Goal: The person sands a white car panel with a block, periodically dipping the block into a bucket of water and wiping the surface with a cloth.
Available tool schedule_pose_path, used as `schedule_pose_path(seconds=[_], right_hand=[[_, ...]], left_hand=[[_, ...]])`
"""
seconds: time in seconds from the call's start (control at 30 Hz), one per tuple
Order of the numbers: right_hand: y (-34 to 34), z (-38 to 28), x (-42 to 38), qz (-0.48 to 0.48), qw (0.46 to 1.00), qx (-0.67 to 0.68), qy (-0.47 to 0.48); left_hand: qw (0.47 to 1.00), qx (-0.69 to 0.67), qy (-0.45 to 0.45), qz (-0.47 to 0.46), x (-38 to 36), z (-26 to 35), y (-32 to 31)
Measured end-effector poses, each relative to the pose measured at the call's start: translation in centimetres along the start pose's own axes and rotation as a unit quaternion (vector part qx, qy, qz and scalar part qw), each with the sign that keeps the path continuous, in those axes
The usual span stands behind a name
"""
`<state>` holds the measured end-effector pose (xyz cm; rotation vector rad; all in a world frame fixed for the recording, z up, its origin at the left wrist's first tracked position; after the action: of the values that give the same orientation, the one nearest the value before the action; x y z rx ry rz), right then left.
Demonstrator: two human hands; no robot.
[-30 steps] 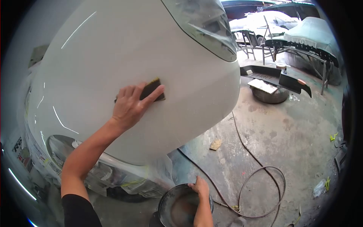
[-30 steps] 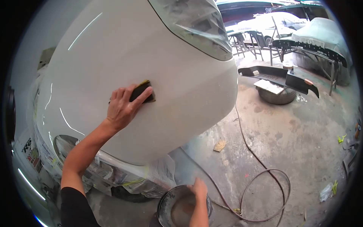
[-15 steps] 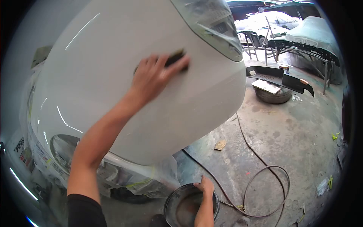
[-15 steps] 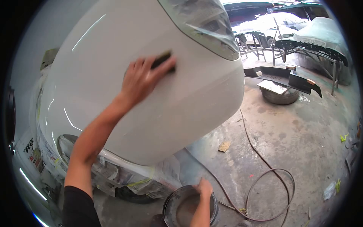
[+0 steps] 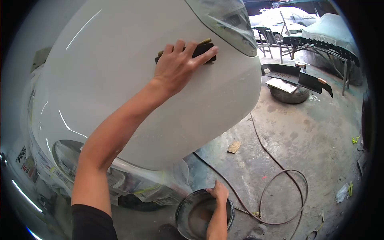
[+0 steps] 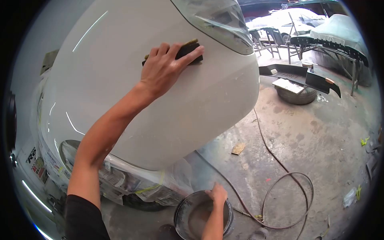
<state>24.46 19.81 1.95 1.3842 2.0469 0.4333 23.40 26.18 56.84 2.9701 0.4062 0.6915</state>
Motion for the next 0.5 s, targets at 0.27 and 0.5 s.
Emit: schedule_pose_path(seconds=[0.27, 0.5], right_hand=[[0.0, -0.4, 0.2, -0.027, 0.999, 0.008, -0.018], [0.8, -0.6, 0.1, -0.007, 1.000, -0.016, -0.015]], left_hand=[[0.997, -0.032, 0.037, -0.061, -13.8, -2.4, 4.1], [0.999, -0.048, 0.015, 0.002, -2.7, -0.6, 1.1]])
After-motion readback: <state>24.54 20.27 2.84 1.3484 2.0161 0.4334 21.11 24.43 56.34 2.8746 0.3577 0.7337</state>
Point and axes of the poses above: each hand's wrist, its own x-axis towards the middle knuckle, its own y-axis out of the back of the hand, z = x × y, the point moved 3 cm from there along x, towards the middle knuckle, and after that the axes turned 4 degrees about -z, right-handed, at the moved point
